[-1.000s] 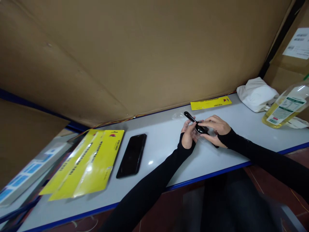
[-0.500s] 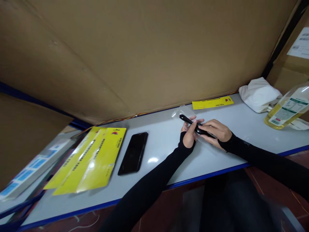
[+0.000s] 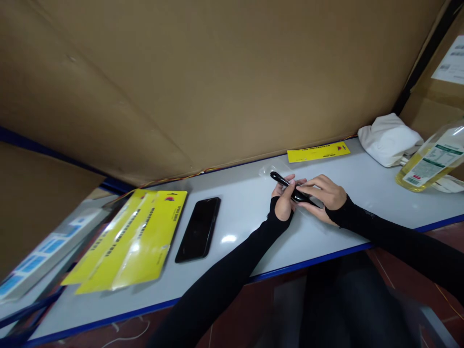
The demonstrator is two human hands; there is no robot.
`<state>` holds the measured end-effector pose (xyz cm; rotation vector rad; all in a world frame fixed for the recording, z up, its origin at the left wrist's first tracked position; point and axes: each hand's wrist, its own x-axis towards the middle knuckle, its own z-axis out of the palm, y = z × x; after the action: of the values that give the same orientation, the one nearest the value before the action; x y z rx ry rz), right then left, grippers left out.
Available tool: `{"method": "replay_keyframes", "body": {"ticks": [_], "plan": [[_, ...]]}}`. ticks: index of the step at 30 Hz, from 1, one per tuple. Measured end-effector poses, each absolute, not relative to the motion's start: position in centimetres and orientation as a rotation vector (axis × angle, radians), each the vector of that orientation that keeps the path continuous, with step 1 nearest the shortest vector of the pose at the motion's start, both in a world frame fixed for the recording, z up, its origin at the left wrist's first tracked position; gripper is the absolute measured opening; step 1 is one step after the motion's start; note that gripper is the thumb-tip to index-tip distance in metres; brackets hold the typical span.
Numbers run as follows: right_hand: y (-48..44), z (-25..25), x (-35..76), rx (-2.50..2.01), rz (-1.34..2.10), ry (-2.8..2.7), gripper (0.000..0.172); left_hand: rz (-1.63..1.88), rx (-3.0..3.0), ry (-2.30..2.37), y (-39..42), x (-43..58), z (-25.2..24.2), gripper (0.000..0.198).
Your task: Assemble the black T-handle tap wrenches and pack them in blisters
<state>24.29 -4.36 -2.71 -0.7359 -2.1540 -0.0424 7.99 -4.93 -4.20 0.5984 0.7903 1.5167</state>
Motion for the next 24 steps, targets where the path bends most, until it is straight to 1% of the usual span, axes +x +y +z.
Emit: {"method": "replay_keyframes", "body": {"ticks": [5,8,10,12,16,18,20,24], "plan": [[-4.2,-2.8,24.5,-0.736,-0.173,-2.192,0.023,1.514,0.601,0.800,-4.9,7.8,-4.0,0.064],[-4.3,-2.9,24.6,-0.754,-0.237,-2.239,0.024,1.495,0.591,0.814,-5.0,7.7,-4.0,0.067],[-4.4,-3.0,24.8,-0.805,-0.221,-2.286,0.026,1.480,0.568,0.827,-5.0,7.6,-3.9,0.069],[-4.4,-3.1,25.1,-0.847,-0.171,-2.331,0.032,1.459,0.549,0.845,-5.0,7.6,-3.9,0.068],[-4.3,-3.0,25.7,-0.881,-0.072,-2.402,0.056,1.439,0.539,0.880,-5.1,7.6,-3.6,0.064],[-4.3,-2.9,25.7,-0.892,-0.045,-2.386,0.059,1.441,0.548,0.885,-5.2,7.6,-3.5,0.064],[-4.2,-2.9,25.6,-0.873,-0.051,-2.353,0.052,1.438,0.560,0.889,-5.3,7.6,-3.5,0.063],[-4.1,-3.4,25.1,-0.830,-0.152,-2.259,0.030,1.421,0.598,0.883,-5.4,7.6,-3.5,0.063]]}}
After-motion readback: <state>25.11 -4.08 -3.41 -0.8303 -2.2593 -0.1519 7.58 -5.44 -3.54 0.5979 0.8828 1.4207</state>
